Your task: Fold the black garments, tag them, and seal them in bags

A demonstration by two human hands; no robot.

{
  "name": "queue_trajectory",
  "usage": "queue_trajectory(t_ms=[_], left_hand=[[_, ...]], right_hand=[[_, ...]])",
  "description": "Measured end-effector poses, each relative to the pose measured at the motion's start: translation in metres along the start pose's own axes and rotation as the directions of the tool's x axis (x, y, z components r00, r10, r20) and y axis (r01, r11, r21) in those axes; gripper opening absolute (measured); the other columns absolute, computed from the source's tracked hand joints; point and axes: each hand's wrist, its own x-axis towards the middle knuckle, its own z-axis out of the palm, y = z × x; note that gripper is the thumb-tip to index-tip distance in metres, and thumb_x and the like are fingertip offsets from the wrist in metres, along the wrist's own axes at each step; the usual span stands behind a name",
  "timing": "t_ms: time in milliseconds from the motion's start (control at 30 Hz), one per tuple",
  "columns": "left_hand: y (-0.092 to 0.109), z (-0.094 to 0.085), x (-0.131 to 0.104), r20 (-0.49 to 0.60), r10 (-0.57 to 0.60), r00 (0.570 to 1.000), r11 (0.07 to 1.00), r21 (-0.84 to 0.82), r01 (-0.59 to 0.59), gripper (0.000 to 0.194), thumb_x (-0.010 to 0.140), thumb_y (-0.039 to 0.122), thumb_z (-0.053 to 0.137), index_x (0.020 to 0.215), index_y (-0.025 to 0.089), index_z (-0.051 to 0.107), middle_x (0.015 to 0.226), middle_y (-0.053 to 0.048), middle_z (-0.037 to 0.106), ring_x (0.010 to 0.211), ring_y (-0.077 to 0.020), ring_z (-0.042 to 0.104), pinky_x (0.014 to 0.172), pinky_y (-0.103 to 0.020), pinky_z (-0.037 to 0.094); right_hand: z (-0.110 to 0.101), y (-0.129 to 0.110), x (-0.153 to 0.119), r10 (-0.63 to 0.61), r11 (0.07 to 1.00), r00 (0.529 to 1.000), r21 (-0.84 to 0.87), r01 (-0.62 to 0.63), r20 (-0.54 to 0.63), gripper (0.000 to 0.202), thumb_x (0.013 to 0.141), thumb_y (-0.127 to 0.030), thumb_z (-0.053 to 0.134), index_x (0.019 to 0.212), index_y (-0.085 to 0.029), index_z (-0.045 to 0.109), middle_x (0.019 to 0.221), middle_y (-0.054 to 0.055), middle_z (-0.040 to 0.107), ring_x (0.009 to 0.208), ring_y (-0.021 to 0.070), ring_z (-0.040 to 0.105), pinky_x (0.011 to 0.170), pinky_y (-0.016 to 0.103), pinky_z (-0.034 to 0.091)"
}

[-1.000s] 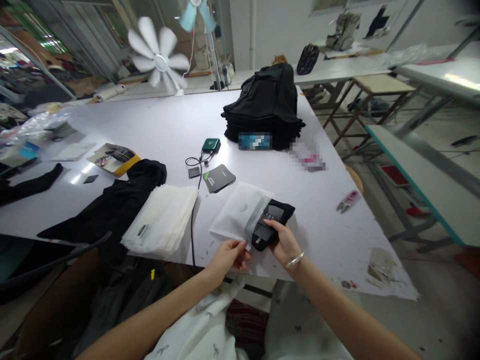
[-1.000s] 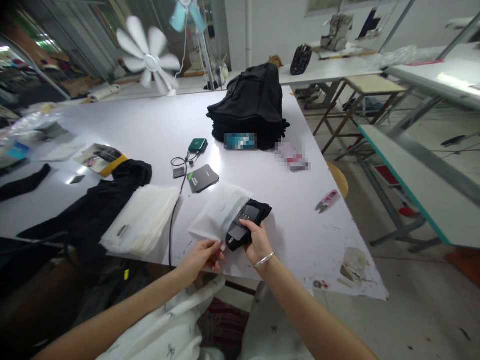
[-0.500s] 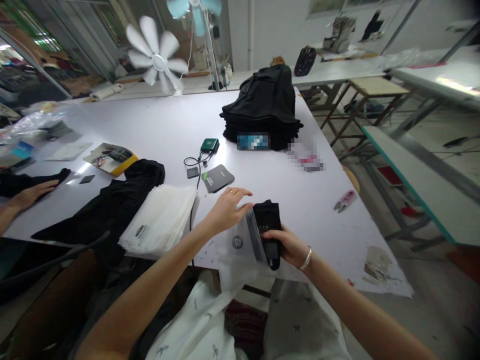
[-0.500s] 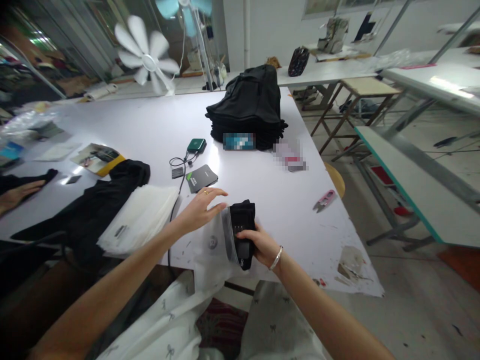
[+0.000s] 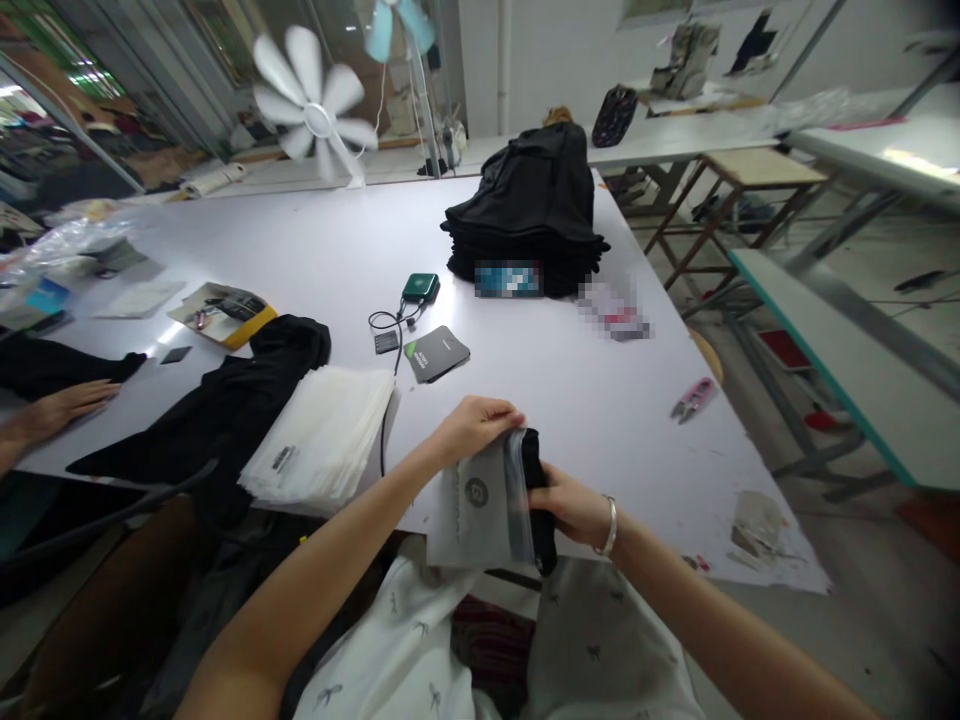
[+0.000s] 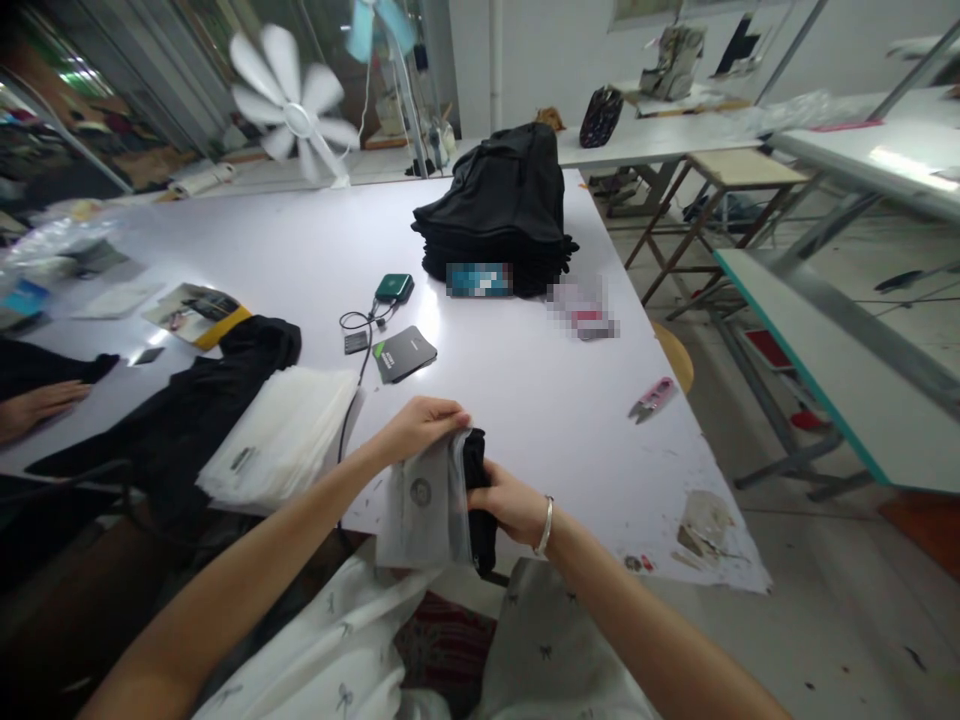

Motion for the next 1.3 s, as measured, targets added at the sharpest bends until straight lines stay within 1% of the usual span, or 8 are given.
queue_trajectory(t_ms=[233, 367, 533, 700, 967, 1133, 1200, 1300], left_hand=[[0.038, -0.001, -0.010, -0.350, 0.341, 0.872, 0.869, 0.471, -0.151, 0.021, 0.083, 0.031, 0.048, 0.097, 0.023, 0.061, 0.109, -0.004, 0.058, 0.111, -0.0215, 0.041, 0.095, -0.039, 0.028], [0.038, 0.001, -0.033, -0.516, 0.226, 0.826, 0.946, 0.318, -0.060, 0.027, 0.084, 0.036, 0.043, 0.080, 0.017, 0.062, 0.080, -0.006, 0.062, 0.083, -0.0164, 0.054, 0.079, -0.030, 0.039], [0.007, 0.028, -0.039, -0.035, -0.321, 0.946, 0.921, -0.245, 0.304, 0.052, 0.082, 0.054, 0.035, 0.061, 0.013, 0.059, 0.049, -0.002, 0.055, 0.040, -0.0083, 0.045, 0.045, -0.021, 0.034], [0.000, 0.048, -0.031, 0.044, -0.295, 0.954, 0.764, -0.589, 0.263, 0.041, 0.076, 0.052, 0.049, 0.070, 0.011, 0.056, 0.054, -0.001, 0.057, 0.041, -0.0062, 0.045, 0.039, -0.018, 0.028], [0.012, 0.061, -0.039, 0.167, -0.269, 0.948, 0.784, -0.533, 0.317, 0.039, 0.077, 0.048, 0.047, 0.063, 0.012, 0.054, 0.047, 0.002, 0.051, 0.036, -0.0054, 0.042, 0.038, -0.017, 0.033], [0.034, 0.043, -0.048, 0.400, -0.151, 0.904, 0.893, -0.337, 0.298, 0.035, 0.078, 0.043, 0.047, 0.065, 0.013, 0.060, 0.051, -0.001, 0.056, 0.040, -0.0078, 0.048, 0.041, -0.018, 0.037], [0.046, 0.025, -0.050, 0.275, -0.077, 0.958, 0.943, -0.293, 0.160, 0.034, 0.081, 0.041, 0.044, 0.069, 0.014, 0.062, 0.055, -0.002, 0.059, 0.045, -0.0090, 0.050, 0.046, -0.019, 0.039], [0.054, -0.002, -0.046, -0.260, 0.030, 0.965, 0.998, -0.043, -0.043, 0.026, 0.082, 0.037, 0.046, 0.085, 0.016, 0.062, 0.081, -0.006, 0.063, 0.075, -0.0144, 0.056, 0.066, -0.024, 0.043]], right_hand=[[0.014, 0.003, 0.009, -0.188, 0.943, 0.954, 0.227, 0.242, -0.235, 0.035, 0.050, -0.012, 0.070, 0.083, -0.018, 0.061, 0.073, -0.001, 0.065, 0.067, 0.0157, 0.060, 0.065, 0.028, 0.049], [0.005, -0.019, 0.018, -0.248, 0.833, 0.867, 0.362, 0.419, -0.433, 0.033, 0.054, -0.016, 0.069, 0.085, -0.020, 0.060, 0.079, -0.001, 0.066, 0.074, 0.0176, 0.061, 0.069, 0.030, 0.050], [-0.011, -0.041, 0.017, -0.316, 0.757, 0.811, 0.384, 0.529, -0.493, 0.019, 0.058, -0.017, 0.065, 0.076, -0.018, 0.060, 0.075, -0.001, 0.066, 0.068, 0.0150, 0.061, 0.064, 0.027, 0.052], [-0.007, -0.037, 0.016, -0.349, 0.745, 0.795, 0.367, 0.557, -0.497, 0.011, 0.059, -0.018, 0.064, 0.067, -0.017, 0.057, 0.064, -0.003, 0.062, 0.057, 0.0122, 0.058, 0.053, 0.023, 0.050], [-0.006, -0.038, 0.033, -0.405, 0.765, 0.771, 0.280, 0.580, -0.491, 0.014, 0.057, -0.026, 0.064, 0.064, -0.019, 0.055, 0.061, -0.001, 0.063, 0.064, 0.0185, 0.060, 0.058, 0.031, 0.051], [-0.014, -0.031, 0.015, -0.290, 0.914, 0.895, 0.178, 0.364, -0.340, 0.022, 0.053, -0.018, 0.068, 0.075, -0.017, 0.061, 0.068, 0.001, 0.066, 0.060, 0.0181, 0.060, 0.056, 0.031, 0.051], [-0.015, -0.027, 0.002, -0.243, 0.963, 0.946, 0.065, 0.263, -0.215, 0.026, 0.052, -0.015, 0.068, 0.078, -0.018, 0.063, 0.070, 0.000, 0.066, 0.062, 0.0181, 0.060, 0.058, 0.031, 0.051], [-0.013, -0.023, -0.012, -0.232, 0.965, 0.973, -0.124, 0.230, -0.002, 0.030, 0.052, -0.012, 0.069, 0.081, -0.019, 0.064, 0.073, 0.000, 0.066, 0.071, 0.0196, 0.060, 0.065, 0.033, 0.051]])
